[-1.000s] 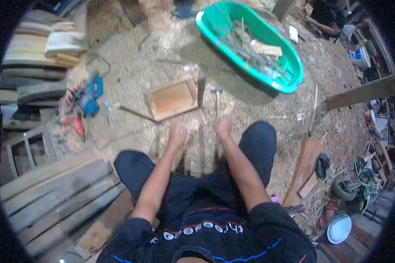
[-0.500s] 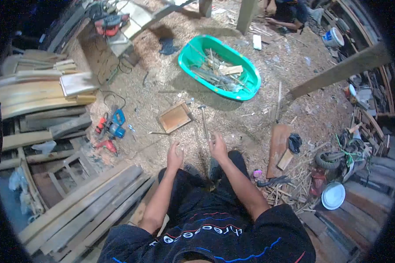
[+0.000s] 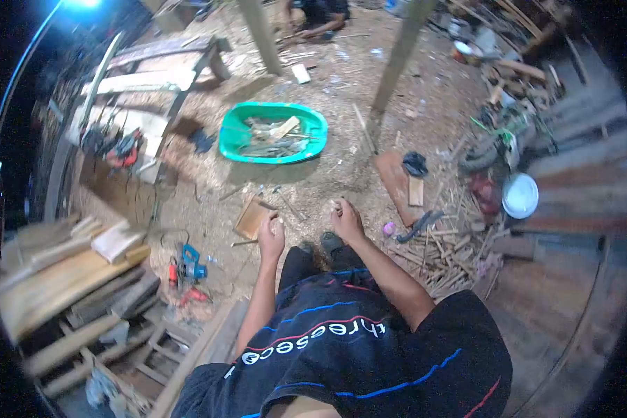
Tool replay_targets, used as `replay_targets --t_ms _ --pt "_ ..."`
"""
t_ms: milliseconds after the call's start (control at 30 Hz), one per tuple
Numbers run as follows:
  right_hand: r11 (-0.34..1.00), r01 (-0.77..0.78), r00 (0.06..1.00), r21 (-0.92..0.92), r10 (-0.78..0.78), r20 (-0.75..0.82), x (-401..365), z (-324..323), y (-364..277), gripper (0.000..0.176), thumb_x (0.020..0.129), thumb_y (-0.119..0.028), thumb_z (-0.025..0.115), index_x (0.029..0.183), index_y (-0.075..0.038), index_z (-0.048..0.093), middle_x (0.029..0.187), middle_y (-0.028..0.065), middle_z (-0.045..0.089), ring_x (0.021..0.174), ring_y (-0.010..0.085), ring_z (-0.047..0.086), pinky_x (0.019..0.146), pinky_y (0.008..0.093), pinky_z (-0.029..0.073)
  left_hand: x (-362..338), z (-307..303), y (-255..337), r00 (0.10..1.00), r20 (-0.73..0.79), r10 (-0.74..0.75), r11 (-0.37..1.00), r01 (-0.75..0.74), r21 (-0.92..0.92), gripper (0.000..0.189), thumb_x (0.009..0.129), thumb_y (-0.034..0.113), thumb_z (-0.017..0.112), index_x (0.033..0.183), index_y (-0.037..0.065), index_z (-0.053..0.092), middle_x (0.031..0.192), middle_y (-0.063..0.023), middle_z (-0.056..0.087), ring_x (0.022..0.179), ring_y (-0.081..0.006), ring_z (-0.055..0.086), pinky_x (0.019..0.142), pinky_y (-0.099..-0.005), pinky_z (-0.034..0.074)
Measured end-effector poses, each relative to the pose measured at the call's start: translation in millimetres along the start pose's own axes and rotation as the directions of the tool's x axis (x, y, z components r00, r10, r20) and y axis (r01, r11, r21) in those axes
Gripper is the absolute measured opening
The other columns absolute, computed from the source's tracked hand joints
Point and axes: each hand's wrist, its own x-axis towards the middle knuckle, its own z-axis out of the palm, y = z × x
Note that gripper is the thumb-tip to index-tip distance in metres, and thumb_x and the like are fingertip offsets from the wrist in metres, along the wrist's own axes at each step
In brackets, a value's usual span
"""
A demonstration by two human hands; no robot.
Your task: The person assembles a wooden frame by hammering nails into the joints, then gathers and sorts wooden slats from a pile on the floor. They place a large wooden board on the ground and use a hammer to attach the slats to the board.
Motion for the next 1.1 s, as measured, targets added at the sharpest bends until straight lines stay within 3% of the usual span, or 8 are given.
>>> replay_targets --t_ms 133,267,500,667,800,900,933,1100 --pt "0.989 -0.119 0.972 0.085 0.134 -0.192 -27.6 -8.4 2.0 0.028 0.087 -0.014 0.064 0.111 0.000 0.060 0.092 0.0159 0.068 0.079 0.0280 0.067 0.074 0.0386 0.053 7.6 12.2 25.2 0.978 0.186 0.098 0.994 -0.087 -0.066 0.027 0.089 0.013 0.063 0.113 -0.001 0.062 0.108 -0.0197 0.066 0.105 -0.0343 0.063 0.093 -0.0406 0.048" --pt "0.981 -0.150 0.890 0.126 0.189 -0.415 -72.2 -17.6 -5.9 0.022 0.087 -0.014 0.065 0.104 -0.001 0.060 0.089 0.0147 0.068 0.077 0.0279 0.067 0.070 0.0382 0.053 16.9 17.9 51.1 0.861 0.433 0.265 0.964 -0.246 -0.100 0.028 0.091 0.016 0.063 0.113 0.000 0.064 0.111 -0.0182 0.067 0.111 -0.0309 0.061 0.098 -0.0385 0.045" --pt "0.934 -0.282 0.603 0.218 0.349 -0.718 -154.4 -36.3 -4.1 0.018 0.089 -0.013 0.066 0.102 -0.002 0.060 0.088 0.0148 0.067 0.077 0.0285 0.067 0.069 0.0378 0.053 20.9 65.6 80.6 0.637 0.616 0.463 0.878 -0.422 -0.224 0.028 0.092 0.017 0.064 0.114 0.000 0.063 0.113 -0.0175 0.067 0.111 -0.0298 0.062 0.093 -0.0371 0.048" --pt "0.926 -0.251 0.456 0.283 0.371 -0.809 -200.7 -42.7 27.5 0.022 0.088 -0.012 0.065 0.107 -0.001 0.061 0.092 0.0167 0.066 0.087 0.0299 0.067 0.074 0.0375 0.053 -1.7 104.1 95.6 0.508 0.679 0.529 0.824 -0.498 -0.270 0.030 0.091 0.020 0.066 0.115 0.002 0.064 0.111 -0.0159 0.068 0.108 -0.0301 0.064 0.090 -0.0377 0.049" --pt "0.897 -0.381 0.322 0.224 0.356 -0.877 -225.6 -72.3 32.1 0.027 0.088 -0.015 0.066 0.110 0.000 0.062 0.095 0.0183 0.067 0.087 0.0307 0.067 0.075 0.0381 0.053 -37.2 138.9 115.3 0.360 0.725 0.587 0.760 -0.555 -0.339 0.027 0.091 0.023 0.066 0.110 0.003 0.066 0.109 -0.0168 0.068 0.108 -0.0329 0.064 0.091 -0.0398 0.049" --pt "0.874 -0.357 0.246 0.329 0.428 -0.870 -246.4 -96.3 32.5 0.026 0.088 -0.015 0.065 0.109 0.000 0.062 0.093 0.0192 0.068 0.083 0.0311 0.068 0.073 0.0386 0.053 -66.5 166.3 131.5 0.276 0.783 0.558 0.797 -0.441 -0.413 0.028 0.091 0.024 0.066 0.111 0.003 0.065 0.109 -0.0169 0.068 0.107 -0.0339 0.063 0.093 -0.0408 0.048" --pt "0.869 -0.349 0.203 0.350 0.435 -0.878 -251.3 -101.2 42.0 0.025 0.088 -0.016 0.065 0.108 0.000 0.062 0.091 0.0190 0.068 0.079 0.0302 0.068 0.071 0.0389 0.053 -70.4 175.5 137.6 0.198 0.771 0.605 0.730 -0.524 -0.438 0.031 0.092 0.026 0.066 0.113 0.003 0.063 0.111 -0.0170 0.067 0.108 -0.0337 0.063 0.094 -0.0411 0.048" --pt "0.844 -0.389 0.117 0.369 0.442 -0.889 -284.7 -127.2 77.6 0.020 0.089 -0.014 0.062 0.106 -0.002 0.063 0.091 0.0153 0.068 0.077 0.0269 0.068 0.068 0.0372 0.053 -98.3 227.9 159.3 0.117 0.796 0.594 0.741 -0.465 -0.484 0.028 0.093 0.020 0.065 0.114 0.002 0.062 0.114 -0.0163 0.066 0.111 -0.0313 0.062 0.095 -0.0389 0.048"
